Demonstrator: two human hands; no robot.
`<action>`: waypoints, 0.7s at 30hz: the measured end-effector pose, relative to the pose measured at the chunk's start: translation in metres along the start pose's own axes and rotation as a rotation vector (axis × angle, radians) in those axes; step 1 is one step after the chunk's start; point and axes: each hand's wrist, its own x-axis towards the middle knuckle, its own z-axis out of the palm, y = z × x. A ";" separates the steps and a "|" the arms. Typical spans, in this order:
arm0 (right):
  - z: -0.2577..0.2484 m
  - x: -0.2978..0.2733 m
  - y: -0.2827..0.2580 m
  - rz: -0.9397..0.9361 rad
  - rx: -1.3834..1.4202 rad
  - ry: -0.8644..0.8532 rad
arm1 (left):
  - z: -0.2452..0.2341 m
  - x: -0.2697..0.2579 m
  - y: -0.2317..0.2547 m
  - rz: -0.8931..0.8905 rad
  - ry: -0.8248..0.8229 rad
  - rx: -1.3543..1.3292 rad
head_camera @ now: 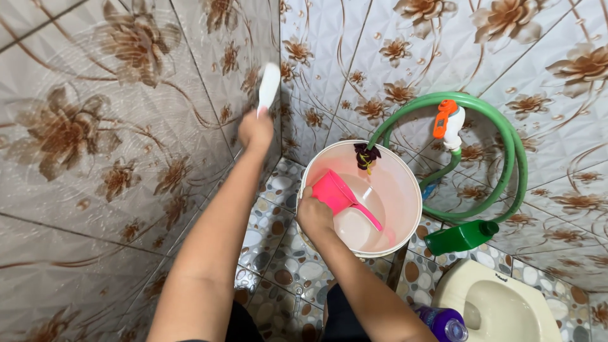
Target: Scrubbing bathroom wall tiles with a brush and rinsing with water from a bucket using a scoop.
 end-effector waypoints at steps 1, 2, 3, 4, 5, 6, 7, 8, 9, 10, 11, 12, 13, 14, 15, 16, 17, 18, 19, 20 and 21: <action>-0.001 0.000 -0.001 0.002 -0.001 -0.005 | -0.016 -0.004 0.020 -0.004 -0.003 0.002; -0.002 0.001 -0.002 0.007 -0.006 -0.009 | -0.032 -0.008 0.041 0.033 0.027 -0.010; -0.004 0.001 -0.003 0.012 -0.012 -0.013 | -0.048 -0.012 0.062 0.070 0.058 -0.022; -0.002 -0.001 -0.001 0.015 -0.013 -0.018 | -0.032 -0.005 0.044 0.065 0.054 -0.020; -0.001 -0.004 0.000 0.015 -0.015 -0.025 | -0.017 0.000 0.026 0.054 0.026 -0.006; -0.003 -0.002 0.000 0.015 -0.012 -0.019 | -0.002 0.011 0.015 0.055 0.003 0.006; -0.003 -0.001 -0.001 0.018 -0.008 -0.011 | 0.003 0.011 0.006 0.064 0.003 0.006; -0.003 0.000 0.001 0.013 -0.006 -0.002 | 0.011 0.011 -0.004 0.038 -0.018 0.050; -0.003 0.001 0.002 0.007 -0.003 0.007 | 0.019 0.011 -0.013 0.013 -0.039 0.093; -0.006 0.001 0.000 0.012 -0.002 0.007 | 0.022 0.016 -0.008 0.014 -0.043 0.095; -0.009 0.003 -0.002 0.012 0.013 0.002 | 0.026 0.021 -0.004 0.021 -0.024 0.111; -0.009 0.000 -0.003 0.012 0.023 -0.014 | 0.030 0.023 -0.006 0.016 -0.008 0.128; -0.009 -0.002 -0.003 0.016 0.020 -0.026 | 0.012 0.012 0.014 0.007 -0.016 0.131; -0.009 -0.001 -0.003 0.024 0.030 -0.038 | -0.007 0.005 0.037 0.051 0.040 0.109; -0.010 -0.001 -0.004 0.033 0.039 -0.050 | -0.027 -0.002 0.061 0.095 0.096 0.088; -0.007 -0.001 -0.003 0.035 0.040 -0.051 | -0.021 0.000 0.056 0.095 0.095 0.089; -0.004 -0.002 -0.002 0.033 0.035 -0.052 | -0.016 0.001 0.053 0.091 0.098 0.101; -0.005 0.001 0.000 0.030 0.028 -0.046 | -0.011 0.004 0.054 0.091 0.105 0.107; -0.002 -0.001 0.001 0.029 0.027 -0.038 | 0.009 0.008 0.026 0.096 0.108 0.102; -0.001 -0.001 0.002 0.017 0.024 -0.029 | 0.029 0.014 0.001 0.045 0.040 0.145; 0.000 -0.001 0.004 0.006 0.021 -0.019 | 0.051 0.021 -0.024 -0.006 -0.027 0.189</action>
